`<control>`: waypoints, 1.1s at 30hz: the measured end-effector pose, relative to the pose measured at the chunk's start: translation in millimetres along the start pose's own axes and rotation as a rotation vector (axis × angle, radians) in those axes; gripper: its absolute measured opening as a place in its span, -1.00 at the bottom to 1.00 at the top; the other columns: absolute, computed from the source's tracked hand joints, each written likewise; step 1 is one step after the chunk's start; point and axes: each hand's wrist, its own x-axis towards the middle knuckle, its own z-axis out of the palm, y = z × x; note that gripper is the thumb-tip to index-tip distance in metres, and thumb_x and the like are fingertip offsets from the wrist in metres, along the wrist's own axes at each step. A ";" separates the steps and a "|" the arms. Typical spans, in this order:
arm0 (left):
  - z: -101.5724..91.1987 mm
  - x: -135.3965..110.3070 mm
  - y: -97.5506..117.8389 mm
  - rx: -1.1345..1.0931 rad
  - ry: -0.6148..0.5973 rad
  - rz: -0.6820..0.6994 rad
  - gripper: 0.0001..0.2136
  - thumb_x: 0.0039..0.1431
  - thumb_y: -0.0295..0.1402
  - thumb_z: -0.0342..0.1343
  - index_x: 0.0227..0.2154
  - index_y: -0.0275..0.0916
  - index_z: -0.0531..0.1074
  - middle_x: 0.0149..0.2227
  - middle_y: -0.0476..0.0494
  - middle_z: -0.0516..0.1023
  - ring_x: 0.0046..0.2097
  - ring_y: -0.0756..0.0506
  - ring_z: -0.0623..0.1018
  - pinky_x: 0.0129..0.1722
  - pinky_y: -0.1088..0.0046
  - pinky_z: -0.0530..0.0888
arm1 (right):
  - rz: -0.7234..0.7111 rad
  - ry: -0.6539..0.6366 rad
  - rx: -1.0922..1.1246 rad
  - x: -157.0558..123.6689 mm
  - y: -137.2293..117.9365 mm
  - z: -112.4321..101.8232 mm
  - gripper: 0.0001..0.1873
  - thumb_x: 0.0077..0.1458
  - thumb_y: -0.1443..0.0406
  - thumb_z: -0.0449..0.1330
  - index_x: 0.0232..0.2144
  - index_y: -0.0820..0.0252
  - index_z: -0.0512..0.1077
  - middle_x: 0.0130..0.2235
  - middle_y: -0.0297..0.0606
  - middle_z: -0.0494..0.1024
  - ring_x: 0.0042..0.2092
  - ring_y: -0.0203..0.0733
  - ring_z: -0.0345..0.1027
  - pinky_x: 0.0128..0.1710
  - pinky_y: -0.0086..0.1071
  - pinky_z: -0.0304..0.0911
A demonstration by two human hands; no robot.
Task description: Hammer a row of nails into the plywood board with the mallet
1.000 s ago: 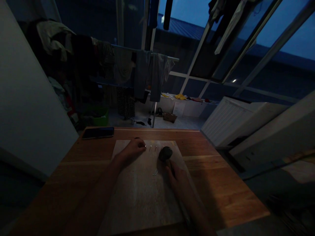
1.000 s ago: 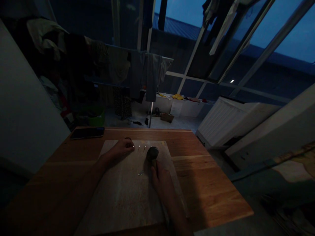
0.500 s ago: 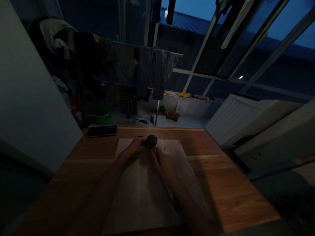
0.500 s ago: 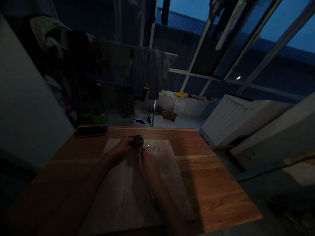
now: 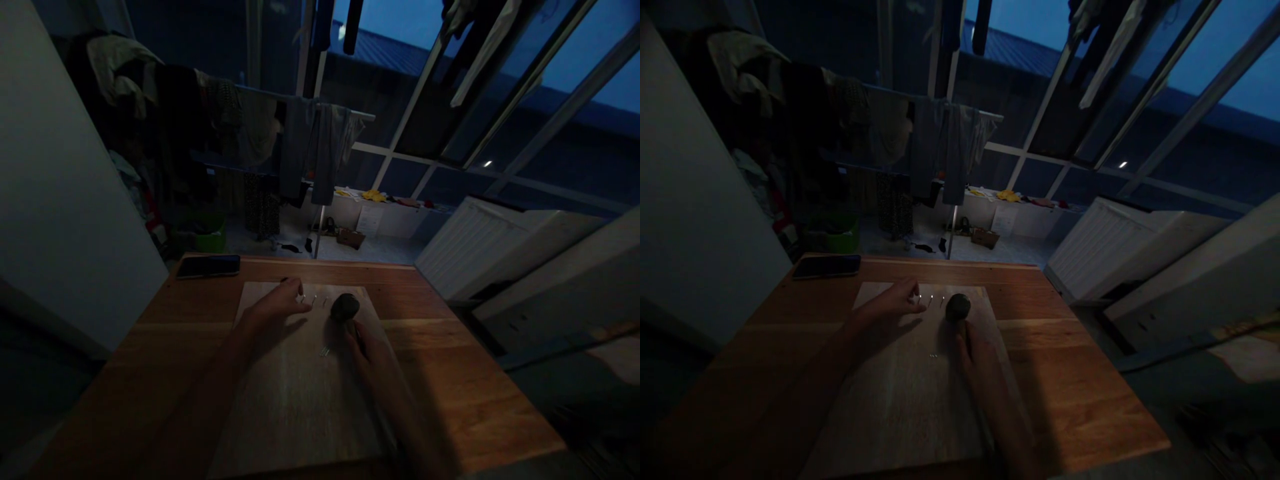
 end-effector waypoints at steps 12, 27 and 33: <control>35.0 -26.2 74.5 0.188 -0.355 0.167 -0.78 -0.24 -0.40 0.37 -0.72 -0.20 0.40 -0.61 -0.10 0.42 -0.39 -0.26 0.57 -0.39 0.27 0.44 | 0.058 0.034 -0.027 -13.7 15.2 0.7 -0.45 0.36 0.11 -0.08 0.22 0.25 0.40 -0.08 0.01 0.68 -0.04 0.08 0.56 -0.11 -0.22 0.37; -25.3 -9.6 5.2 0.090 -0.174 0.070 -0.93 0.01 -0.45 0.13 -0.46 -0.22 0.52 -0.41 -0.07 0.56 -0.38 -0.08 0.48 -0.40 0.46 0.28 | 0.078 0.018 -0.043 -12.8 16.2 0.9 -0.43 0.35 0.10 -0.09 0.20 0.29 0.41 -0.01 0.05 0.66 -0.05 0.11 0.57 -0.10 -0.16 0.38; -24.6 -8.3 -23.8 0.013 -0.038 -0.013 -0.88 0.05 -0.41 0.09 -0.41 -0.22 0.53 -0.34 -0.11 0.58 -0.33 -0.12 0.51 -0.35 0.43 0.31 | 0.098 0.015 -0.038 -12.2 17.0 1.1 -0.39 0.35 0.07 -0.09 0.24 0.30 0.38 -0.05 0.06 0.67 -0.03 0.13 0.56 -0.09 -0.17 0.38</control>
